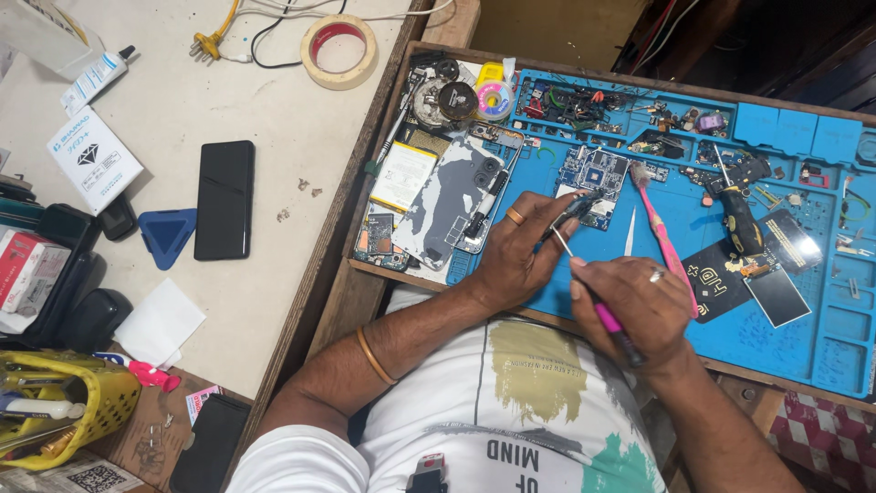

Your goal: The person holds a disassembled smartphone motherboard and uses a small brush to clean its surface. The person repeatedly brushes different areas of the board, occasionally flipping it over to access the other side.

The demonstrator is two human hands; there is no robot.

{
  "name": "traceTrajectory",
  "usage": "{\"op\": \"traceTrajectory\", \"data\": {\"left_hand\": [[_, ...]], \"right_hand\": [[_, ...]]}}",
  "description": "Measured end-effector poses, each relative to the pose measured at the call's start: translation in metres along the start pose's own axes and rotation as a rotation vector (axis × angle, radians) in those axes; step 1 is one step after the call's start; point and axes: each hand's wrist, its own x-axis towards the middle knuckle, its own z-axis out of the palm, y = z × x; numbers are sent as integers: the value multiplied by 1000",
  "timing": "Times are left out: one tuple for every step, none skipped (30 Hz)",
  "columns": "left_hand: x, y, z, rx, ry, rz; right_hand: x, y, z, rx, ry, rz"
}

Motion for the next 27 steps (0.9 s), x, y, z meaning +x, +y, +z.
{"op": "traceTrajectory", "data": {"left_hand": [[0,0,1,4,7,20],[0,0,1,7,15,40],[-1,0,2,11,23,60],[-1,0,2,18,12,55],[-3,2,1,24,1,50],[-1,3,0,34,-6,57],[0,5,0,37,-13,79],[0,8,-1,42,-20,99],[0,9,-2,47,-26,119],[-1,11,-3,54,-41,127],[-1,11,-4,62,-56,135],[-2,11,-4,67,-74,135],[-3,11,-4,64,-79,157],[-3,10,-4,61,-88,176],[-3,9,-3,58,-97,196],[-3,8,-3,57,-120,196],[-4,7,-3,57,-142,196],[-4,7,-3,56,-163,195],[-4,7,-2,51,-153,194],[-3,7,-1,46,-143,194],[-1,8,-1,41,-133,194],[0,8,0,33,-129,193],[2,8,0,24,-125,192],[2,8,0,13,-122,185],[2,8,-1,14,-120,173],[2,7,0,12,-118,158],[0,7,1,9,-117,143]], "right_hand": [[0,0,-1,20,11,46],[-2,1,-3,41,22,92],[-4,0,-4,62,33,138],[-5,0,-5,61,33,173],[-7,-2,-7,59,32,207],[-7,-3,-8,56,38,231],[-5,-3,-11,90,48,271],[-4,-3,-14,126,57,312],[-2,-3,-16,163,65,352],[-2,-4,-19,169,37,365],[-1,-5,-22,175,8,378],[-1,-6,-25,183,-23,398],[0,-5,-28,174,-37,388],[1,-5,-31,166,-49,383],[2,-6,-34,157,-60,378],[3,-6,-37,147,-61,397],[5,-6,-40,137,-61,416],[6,-7,-43,127,-63,433],[7,-9,-44,92,-55,375],[8,-10,-44,56,-46,316],[8,-11,-43,21,-38,257],[7,-11,-42,-19,-22,226],[6,-10,-40,-58,-6,194],[3,-10,-39,-96,6,167],[0,-6,-39,-138,33,172],[-3,0,-42,-181,55,180],[-7,7,-45,-224,78,186]]}}
